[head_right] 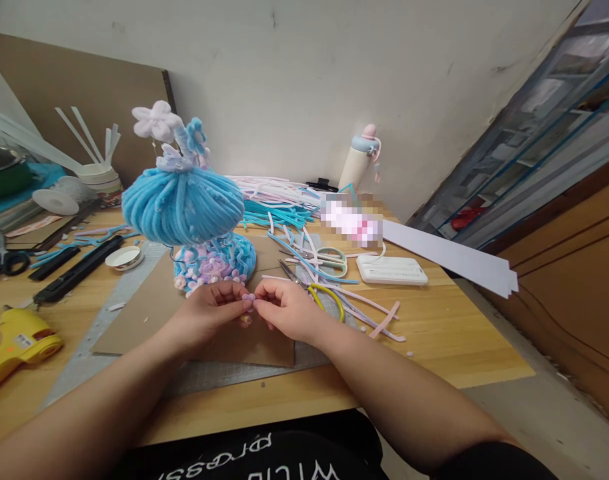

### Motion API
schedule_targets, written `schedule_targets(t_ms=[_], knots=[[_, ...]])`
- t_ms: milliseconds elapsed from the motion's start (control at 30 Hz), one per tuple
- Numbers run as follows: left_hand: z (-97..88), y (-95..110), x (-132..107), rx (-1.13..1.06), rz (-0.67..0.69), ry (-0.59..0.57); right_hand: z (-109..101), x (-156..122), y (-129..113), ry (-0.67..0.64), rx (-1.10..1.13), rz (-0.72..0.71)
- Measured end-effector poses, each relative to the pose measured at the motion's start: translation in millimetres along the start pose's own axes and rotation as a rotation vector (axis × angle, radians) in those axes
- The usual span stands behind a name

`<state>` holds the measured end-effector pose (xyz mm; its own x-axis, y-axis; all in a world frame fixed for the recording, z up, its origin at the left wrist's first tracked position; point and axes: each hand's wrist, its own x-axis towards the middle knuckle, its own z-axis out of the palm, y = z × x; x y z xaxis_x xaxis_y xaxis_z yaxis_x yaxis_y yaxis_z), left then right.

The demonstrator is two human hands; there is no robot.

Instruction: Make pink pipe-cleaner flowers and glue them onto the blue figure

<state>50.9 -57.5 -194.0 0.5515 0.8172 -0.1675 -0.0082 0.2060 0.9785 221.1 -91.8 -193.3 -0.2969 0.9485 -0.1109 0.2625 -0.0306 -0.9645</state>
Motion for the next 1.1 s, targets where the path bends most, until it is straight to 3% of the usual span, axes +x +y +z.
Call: schedule_targets(t_ms=[133, 333, 533, 633, 833, 1100], knots=[[-0.9, -5.7, 0.6, -0.134, -0.046, 0.035, 1.1, 0.0, -2.2, 0.049, -0.07, -0.046], [0.7, -8.3, 2.6, -0.362, -0.05, 0.044, 4.4, 3.4, 1.3, 0.125, 0.047, -0.076], [2.5, -5.4, 1.5, -0.028, 0.11, 0.074, 5.1, 2.8, 2.0, 0.167, 0.118, -0.059], [2.0, -6.8, 0.8, 0.018, 0.18, 0.06, 5.1, 2.7, 1.6, 0.136, 0.196, -0.073], [1.6, -6.0, -0.6, 0.119, 0.167, 0.006, 4.3, 1.9, 3.4, 0.092, 0.175, -0.043], [2.8, -3.0, -1.4, 0.21, 0.224, 0.073, 4.8, 2.9, -2.0, 0.073, 0.096, 0.017]])
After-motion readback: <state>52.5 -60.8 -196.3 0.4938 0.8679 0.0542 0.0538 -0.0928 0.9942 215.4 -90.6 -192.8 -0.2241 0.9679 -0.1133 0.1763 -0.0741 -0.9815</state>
